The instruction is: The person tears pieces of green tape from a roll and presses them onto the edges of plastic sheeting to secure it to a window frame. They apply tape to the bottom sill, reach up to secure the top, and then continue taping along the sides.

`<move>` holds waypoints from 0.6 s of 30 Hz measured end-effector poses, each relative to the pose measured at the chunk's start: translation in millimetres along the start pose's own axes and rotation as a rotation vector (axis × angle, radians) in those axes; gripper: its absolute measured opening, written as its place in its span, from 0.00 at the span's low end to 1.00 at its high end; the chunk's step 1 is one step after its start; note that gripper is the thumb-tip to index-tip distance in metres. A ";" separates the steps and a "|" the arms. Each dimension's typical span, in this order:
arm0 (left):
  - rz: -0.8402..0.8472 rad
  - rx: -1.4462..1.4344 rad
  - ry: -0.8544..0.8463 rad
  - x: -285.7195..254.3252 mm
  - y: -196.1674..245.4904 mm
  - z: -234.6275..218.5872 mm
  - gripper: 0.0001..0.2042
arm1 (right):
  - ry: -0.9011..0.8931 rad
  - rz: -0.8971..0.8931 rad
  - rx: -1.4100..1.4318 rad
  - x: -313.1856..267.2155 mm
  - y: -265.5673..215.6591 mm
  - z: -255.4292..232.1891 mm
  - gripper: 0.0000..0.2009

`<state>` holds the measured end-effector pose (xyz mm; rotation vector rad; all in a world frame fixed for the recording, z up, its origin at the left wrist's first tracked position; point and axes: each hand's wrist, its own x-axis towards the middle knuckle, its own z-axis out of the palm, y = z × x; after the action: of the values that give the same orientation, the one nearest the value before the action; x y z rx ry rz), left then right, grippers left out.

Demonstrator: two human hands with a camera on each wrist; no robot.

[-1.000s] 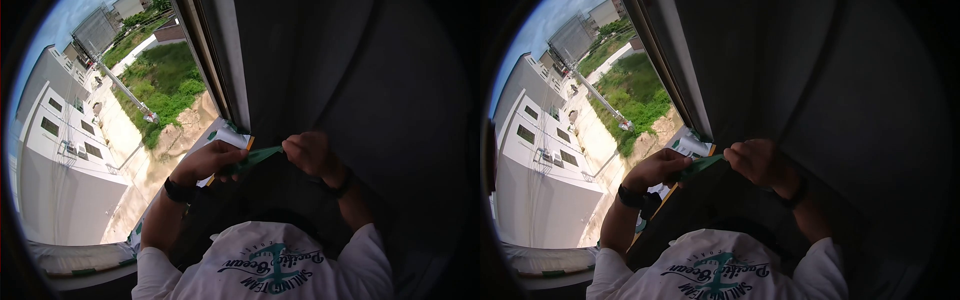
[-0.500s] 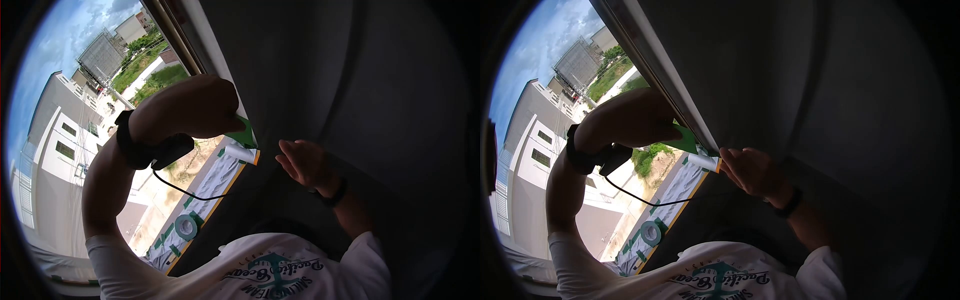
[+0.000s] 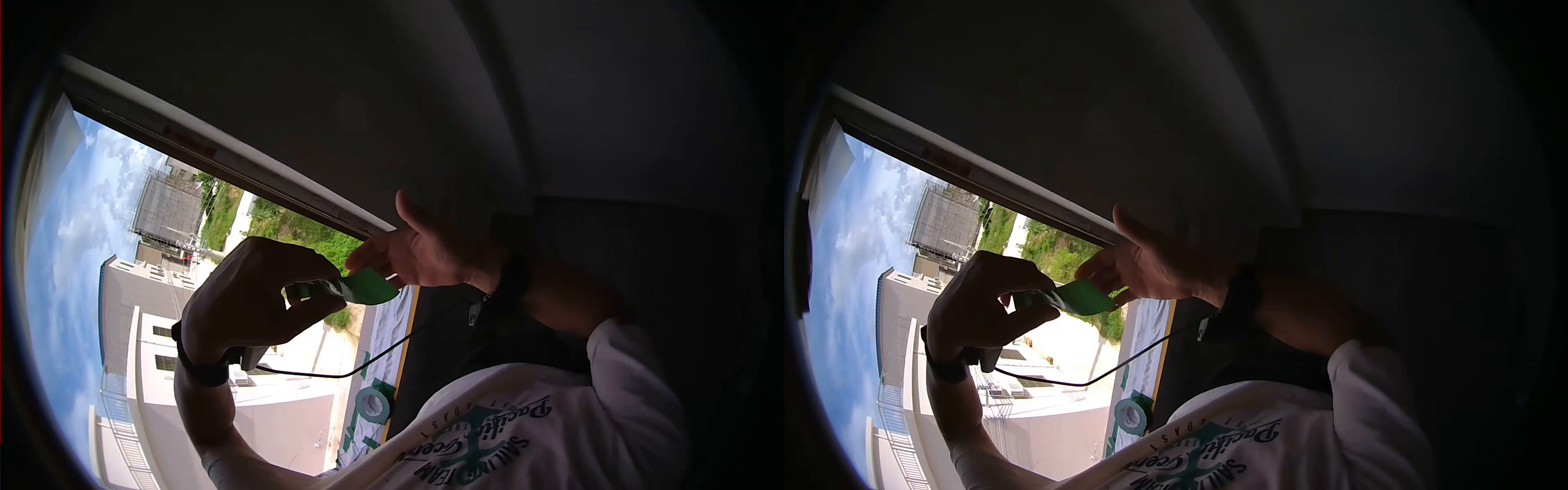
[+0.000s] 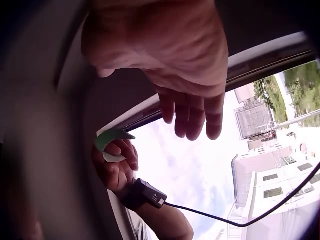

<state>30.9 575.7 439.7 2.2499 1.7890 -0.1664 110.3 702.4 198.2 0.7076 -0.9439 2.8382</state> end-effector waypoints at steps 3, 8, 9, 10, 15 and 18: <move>-0.024 -0.034 -0.004 2.0 -1.3 2.9 0.08 | -0.005 0.044 0.029 -1.9 -1.2 4.6 0.54; -0.085 -0.084 0.020 -6.3 -11.2 12.2 0.08 | 0.090 -0.068 -0.020 -9.7 -6.9 -13.5 0.38; -0.104 -0.082 0.018 -7.9 -12.2 13.4 0.08 | 0.087 -0.118 0.039 -13.1 -12.3 -10.6 0.25; -0.108 -0.086 0.025 -9.3 -14.9 16.0 0.08 | 0.084 -0.109 0.037 -16.1 -15.4 -10.7 0.25; -0.083 -0.111 0.074 -11.0 -26.4 27.6 0.08 | 0.126 -0.153 -0.241 -24.1 -28.8 -6.4 0.14; -0.073 -0.144 0.087 -9.8 -31.4 30.6 0.08 | 0.205 -0.168 -0.389 -27.4 -39.3 6.7 0.16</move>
<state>0.4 564.6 408.6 2.1231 1.8642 0.0460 145.5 732.4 212.4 0.4199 -1.2781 2.4200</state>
